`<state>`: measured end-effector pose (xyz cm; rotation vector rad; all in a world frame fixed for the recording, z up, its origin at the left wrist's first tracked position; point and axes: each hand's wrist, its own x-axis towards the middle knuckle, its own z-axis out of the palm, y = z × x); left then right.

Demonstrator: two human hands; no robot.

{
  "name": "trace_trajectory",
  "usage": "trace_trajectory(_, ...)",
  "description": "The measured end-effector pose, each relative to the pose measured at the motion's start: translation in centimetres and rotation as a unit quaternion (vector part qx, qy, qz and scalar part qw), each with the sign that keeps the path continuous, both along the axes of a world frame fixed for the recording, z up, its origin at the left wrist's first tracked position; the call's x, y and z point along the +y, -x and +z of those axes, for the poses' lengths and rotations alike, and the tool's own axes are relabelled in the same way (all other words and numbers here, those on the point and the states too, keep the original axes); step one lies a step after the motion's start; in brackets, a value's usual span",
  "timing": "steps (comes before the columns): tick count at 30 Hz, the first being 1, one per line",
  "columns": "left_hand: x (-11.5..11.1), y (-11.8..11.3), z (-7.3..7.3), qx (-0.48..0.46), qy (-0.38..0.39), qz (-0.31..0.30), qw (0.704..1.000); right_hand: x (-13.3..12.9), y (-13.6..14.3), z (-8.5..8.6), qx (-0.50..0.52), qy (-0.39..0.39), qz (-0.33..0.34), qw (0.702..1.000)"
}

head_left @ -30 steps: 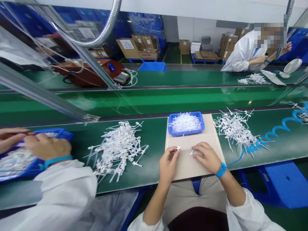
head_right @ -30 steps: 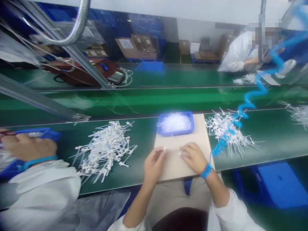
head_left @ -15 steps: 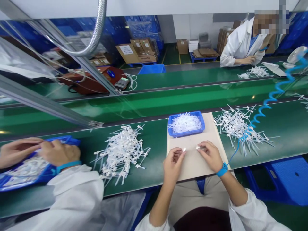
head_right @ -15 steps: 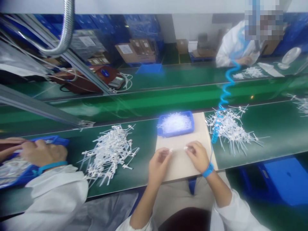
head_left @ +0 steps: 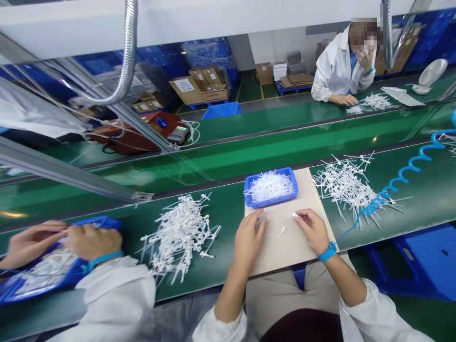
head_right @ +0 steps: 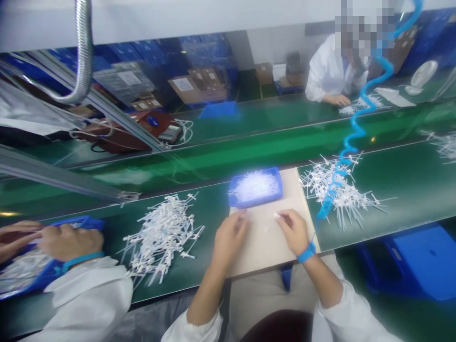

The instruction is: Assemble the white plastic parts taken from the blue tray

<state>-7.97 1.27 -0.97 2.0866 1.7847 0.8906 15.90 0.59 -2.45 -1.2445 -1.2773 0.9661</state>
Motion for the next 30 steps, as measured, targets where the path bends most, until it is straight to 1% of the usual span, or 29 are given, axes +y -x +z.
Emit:
trace_trajectory(2, 1.4, 0.5, 0.3, 0.057, 0.011, 0.014, 0.998, 0.0, 0.1, 0.0, -0.011, -0.005, -0.002, 1.0)
trace_trajectory(4, 2.4, 0.6, 0.4, 0.09, 0.016, 0.014, 0.996, -0.1, 0.2, 0.1, -0.016, -0.011, -0.002, 1.0)
trace_trajectory(6, 2.8, 0.5, 0.5, 0.093, 0.016, 0.013, 0.995, -0.1, 0.3, 0.2, -0.016, -0.016, 0.001, 1.0)
trace_trajectory(8, 2.6, 0.3, 0.6, 0.078, 0.01, 0.015, 0.997, -0.1, 0.2, 0.3, -0.013, -0.023, 0.0, 1.0)
trace_trajectory(10, 1.9, 0.2, 0.8, 0.041, 0.001, 0.014, 0.999, -0.2, 0.1, 0.4, -0.011, -0.032, -0.005, 0.999)
trace_trajectory(13, 0.3, -0.3, 1.4, -0.082, 0.023, 0.008, 0.996, -0.7, -0.1, 0.7, -0.017, -0.051, -0.01, 0.999)
trace_trajectory(16, -1.1, -1.7, 1.9, -0.208, 0.052, -0.009, 0.977, -1.1, -0.4, 1.0, -0.03, -0.059, -0.01, 0.998)
trace_trajectory(18, -1.6, -3.0, 2.1, -0.255, 0.05, -0.036, 0.965, -1.2, -0.4, 1.1, -0.044, -0.06, -0.005, 0.997)
trace_trajectory(21, -1.9, -4.9, 1.7, -0.298, 0.028, -0.074, 0.951, -1.4, -0.5, 1.3, -0.086, -0.07, 0.016, 0.994)
trace_trajectory(25, -2.2, -7.0, 0.6, -0.329, -0.045, -0.106, 0.937, -1.5, -1.2, 0.9, -0.141, -0.106, 0.059, 0.983)
trace_trajectory(28, -1.9, -7.6, -0.3, -0.329, -0.089, -0.116, 0.933, -1.1, -2.1, 0.2, -0.168, -0.133, 0.068, 0.974)
trace_trajectory(30, -1.7, -7.8, -0.7, -0.312, -0.097, -0.119, 0.938, -0.8, -2.6, -0.3, -0.179, -0.141, 0.071, 0.971)
